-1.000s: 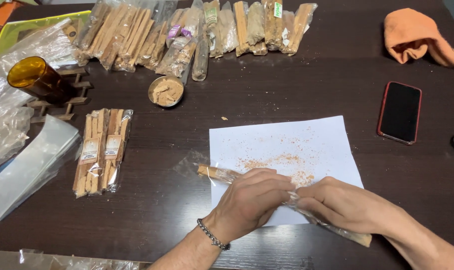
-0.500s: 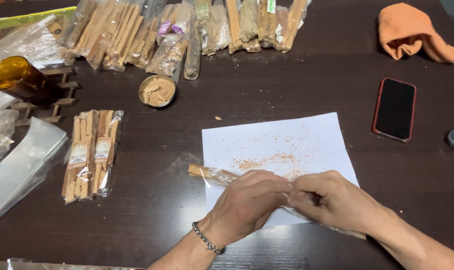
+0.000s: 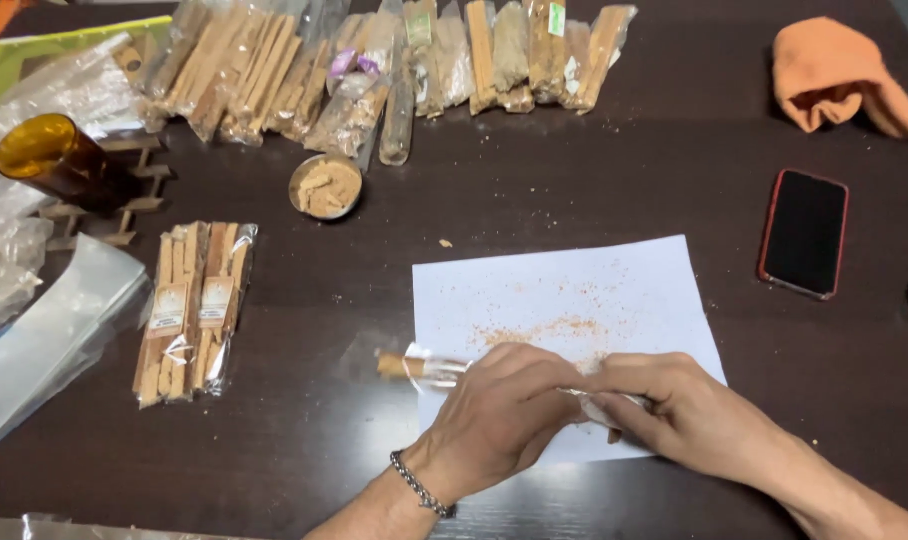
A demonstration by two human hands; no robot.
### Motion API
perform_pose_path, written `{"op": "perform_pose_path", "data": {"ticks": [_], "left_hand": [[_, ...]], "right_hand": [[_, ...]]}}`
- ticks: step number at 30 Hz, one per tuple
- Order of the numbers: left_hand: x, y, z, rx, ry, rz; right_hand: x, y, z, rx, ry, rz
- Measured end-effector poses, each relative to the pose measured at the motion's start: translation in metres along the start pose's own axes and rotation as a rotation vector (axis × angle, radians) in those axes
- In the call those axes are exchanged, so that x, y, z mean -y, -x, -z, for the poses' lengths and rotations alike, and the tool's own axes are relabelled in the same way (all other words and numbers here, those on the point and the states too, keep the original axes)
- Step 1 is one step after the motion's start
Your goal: The person places several wooden sticks onto a clear plastic sheet on a white paper, wraps the sheet around the sticks, and secures the package by folding the ends.
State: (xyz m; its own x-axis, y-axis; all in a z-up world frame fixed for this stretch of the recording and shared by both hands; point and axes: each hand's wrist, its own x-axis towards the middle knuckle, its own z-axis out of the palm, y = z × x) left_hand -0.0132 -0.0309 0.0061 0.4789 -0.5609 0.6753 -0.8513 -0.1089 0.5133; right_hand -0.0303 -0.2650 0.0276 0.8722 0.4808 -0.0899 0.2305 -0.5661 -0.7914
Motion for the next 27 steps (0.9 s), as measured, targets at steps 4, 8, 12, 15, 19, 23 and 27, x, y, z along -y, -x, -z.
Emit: {"op": "perform_pose_path", "data": {"ticks": [4, 8, 12, 15, 19, 23, 27], "left_hand": [[0.000, 0.000, 0.001, 0.025, -0.009, -0.001], [0.000, 0.000, 0.002, 0.037, -0.008, -0.007], [-0.002, 0.001, 0.000, 0.041, 0.045, 0.008], [-0.003, -0.001, 0.000, 0.052, 0.052, 0.009], [-0.001, 0.001, -0.002, 0.047, 0.025, 0.017], [-0.003, -0.001, 0.001, 0.020, 0.001, -0.021], [-0.004, -0.001, 0.005, 0.092, -0.027, -0.022]], "right_hand": [[-0.001, 0.001, -0.002, 0.004, 0.020, 0.028], [0.010, 0.001, -0.002, 0.037, 0.131, -0.221], [0.009, 0.004, -0.011, 0.109, 0.383, -0.444], [-0.006, 0.010, -0.021, 0.010, 0.443, -0.306], [-0.030, 0.015, -0.023, -0.010, 0.556, -0.077], [-0.023, 0.012, -0.012, 0.101, 0.528, -0.047], [-0.020, 0.015, -0.005, 0.119, 0.451, 0.000]]}}
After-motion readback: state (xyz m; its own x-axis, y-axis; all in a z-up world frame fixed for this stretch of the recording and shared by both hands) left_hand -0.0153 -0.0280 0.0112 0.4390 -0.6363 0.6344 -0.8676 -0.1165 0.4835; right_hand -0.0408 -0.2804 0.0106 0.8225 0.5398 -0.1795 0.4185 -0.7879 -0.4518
